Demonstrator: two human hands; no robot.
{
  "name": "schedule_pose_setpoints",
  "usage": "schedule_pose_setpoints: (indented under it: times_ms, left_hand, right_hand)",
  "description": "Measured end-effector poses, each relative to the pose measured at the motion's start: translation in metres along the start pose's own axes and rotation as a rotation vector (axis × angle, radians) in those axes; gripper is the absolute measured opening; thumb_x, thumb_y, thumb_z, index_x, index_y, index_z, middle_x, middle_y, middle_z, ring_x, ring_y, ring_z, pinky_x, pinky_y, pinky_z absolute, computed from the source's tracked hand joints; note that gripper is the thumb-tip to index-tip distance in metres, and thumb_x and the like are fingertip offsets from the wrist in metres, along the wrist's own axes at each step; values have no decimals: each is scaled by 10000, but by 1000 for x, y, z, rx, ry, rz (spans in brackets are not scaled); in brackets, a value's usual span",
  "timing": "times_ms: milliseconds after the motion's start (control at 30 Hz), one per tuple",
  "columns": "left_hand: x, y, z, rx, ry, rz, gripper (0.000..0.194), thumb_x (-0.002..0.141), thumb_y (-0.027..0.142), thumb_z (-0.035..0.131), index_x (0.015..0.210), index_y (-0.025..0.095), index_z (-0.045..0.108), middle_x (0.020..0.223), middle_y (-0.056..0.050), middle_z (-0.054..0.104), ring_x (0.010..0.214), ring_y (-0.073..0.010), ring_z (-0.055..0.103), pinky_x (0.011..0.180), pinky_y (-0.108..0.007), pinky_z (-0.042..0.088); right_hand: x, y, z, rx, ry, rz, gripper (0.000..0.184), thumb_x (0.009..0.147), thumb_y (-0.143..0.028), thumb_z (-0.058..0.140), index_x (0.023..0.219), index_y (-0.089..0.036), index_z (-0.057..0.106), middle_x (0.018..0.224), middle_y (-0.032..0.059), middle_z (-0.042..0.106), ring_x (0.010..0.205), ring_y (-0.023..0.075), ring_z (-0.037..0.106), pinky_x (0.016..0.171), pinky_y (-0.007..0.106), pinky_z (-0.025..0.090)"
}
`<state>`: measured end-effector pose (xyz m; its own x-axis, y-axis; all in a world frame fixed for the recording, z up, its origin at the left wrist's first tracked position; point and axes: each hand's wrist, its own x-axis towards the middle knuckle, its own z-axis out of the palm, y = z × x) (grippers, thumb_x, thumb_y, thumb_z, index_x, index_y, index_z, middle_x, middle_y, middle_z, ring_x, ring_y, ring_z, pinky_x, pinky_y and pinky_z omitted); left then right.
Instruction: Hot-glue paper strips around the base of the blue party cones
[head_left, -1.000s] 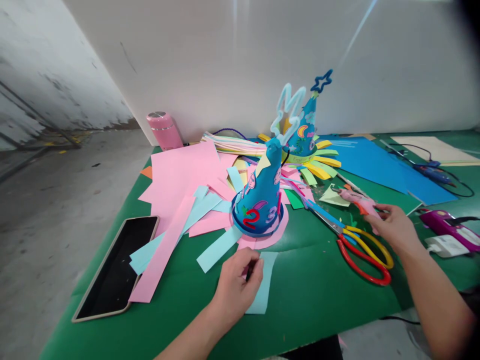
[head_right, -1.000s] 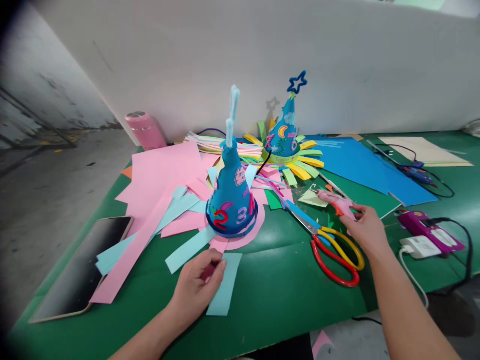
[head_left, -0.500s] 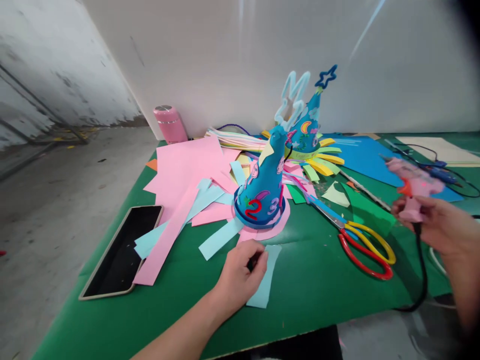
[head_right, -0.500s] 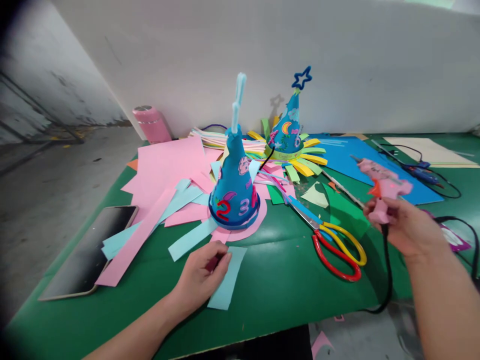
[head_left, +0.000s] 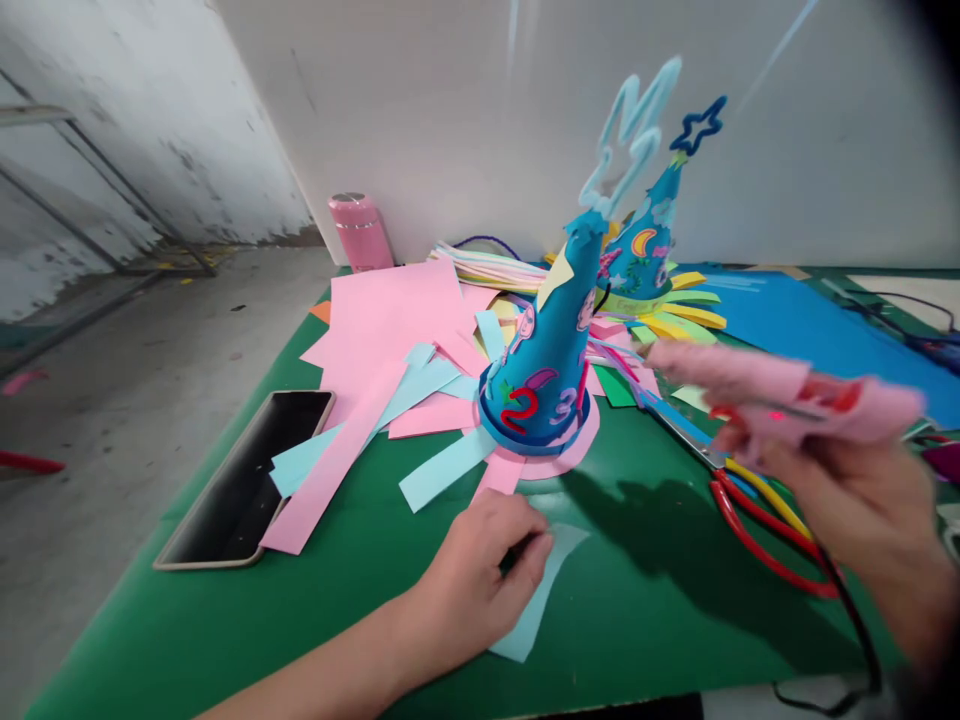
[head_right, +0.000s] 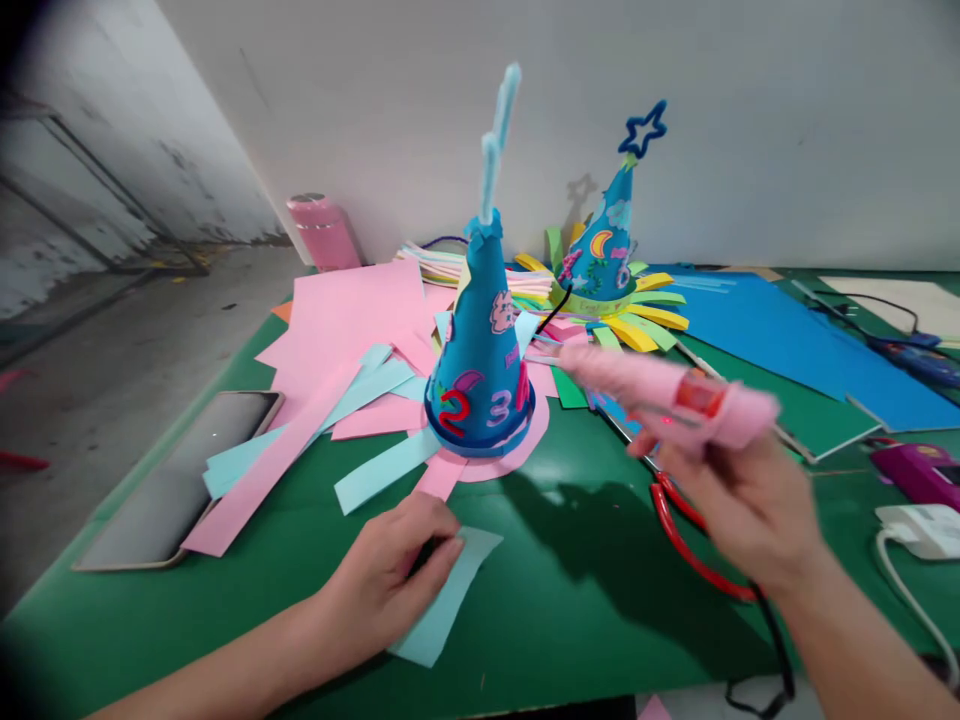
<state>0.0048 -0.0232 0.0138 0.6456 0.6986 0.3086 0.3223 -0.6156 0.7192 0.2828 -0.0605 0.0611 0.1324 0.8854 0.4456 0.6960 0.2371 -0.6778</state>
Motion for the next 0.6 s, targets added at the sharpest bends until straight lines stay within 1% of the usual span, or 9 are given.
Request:
schedule_pose_setpoints:
  times_ms: [33,67,100,167,267,333,433,533,600]
  left_hand:
    - [-1,-1,-3,6,-20,27,124,797,116,409,708,177,471,626,-1,508,620,-120,469,603,-241,389]
    - [-1,-3,-5,9,-44,52,125,797,107,406,719,179,472,653,-7,521,653,-127,480,637,-255,393]
    - [-1,-5,-7,12,-65,72,125,796,99,404,733,181,474,685,-14,532,687,-134,490,672,-272,393]
    - [-1,-10,-9,20,-107,94,123,794,85,406,766,182,476,759,-28,553,750,-146,506,730,-304,385]
    - [1,-16,-9,37,-122,109,131,789,66,406,798,180,470,854,-46,564,824,-159,515,778,-331,371]
    - [0,-19,-8,45,-95,117,142,789,60,393,803,182,464,884,-51,564,848,-163,515,783,-334,369]
    - [-1,-22,-6,59,-34,127,155,789,57,378,810,188,458,899,-49,568,879,-167,515,796,-334,367]
    - [-3,-25,-5,74,12,130,154,791,59,373,811,190,451,905,-48,574,902,-167,515,802,-326,373]
    - [-3,-27,-5,86,11,110,151,797,62,368,808,192,446,917,-51,576,914,-166,516,807,-324,376]
  right_hand:
    - [-9,3,8,29,-104,0,210,814,-258,492,1013,-208,537,839,60,637,662,159,621,568,240,512]
    - [-18,7,15,33,-244,16,222,807,-240,502,1028,-225,512,782,38,643,666,160,621,556,224,513]
    - [-26,10,21,36,-334,46,243,812,-231,492,1054,-235,485,775,30,639,686,163,619,562,220,514]
    - [-39,13,29,35,-426,98,245,820,-238,472,1065,-239,452,772,17,618,685,155,603,577,218,512]
    - [-50,12,35,-23,-442,131,193,832,-260,444,1022,-229,442,795,12,578,679,138,575,605,212,498]
    - [-54,10,39,-78,-450,139,194,841,-272,426,1029,-225,429,793,14,557,681,131,562,601,202,490]
    - [-56,8,46,-128,-477,149,224,851,-290,403,1063,-218,400,739,7,526,622,118,535,542,182,475]
    - [-55,6,51,-143,-481,116,182,850,-293,404,1015,-214,405,693,-5,501,575,108,509,513,173,460]
    - [-54,5,53,-137,-477,108,153,852,-285,398,986,-214,407,691,-6,497,579,108,508,526,178,459]
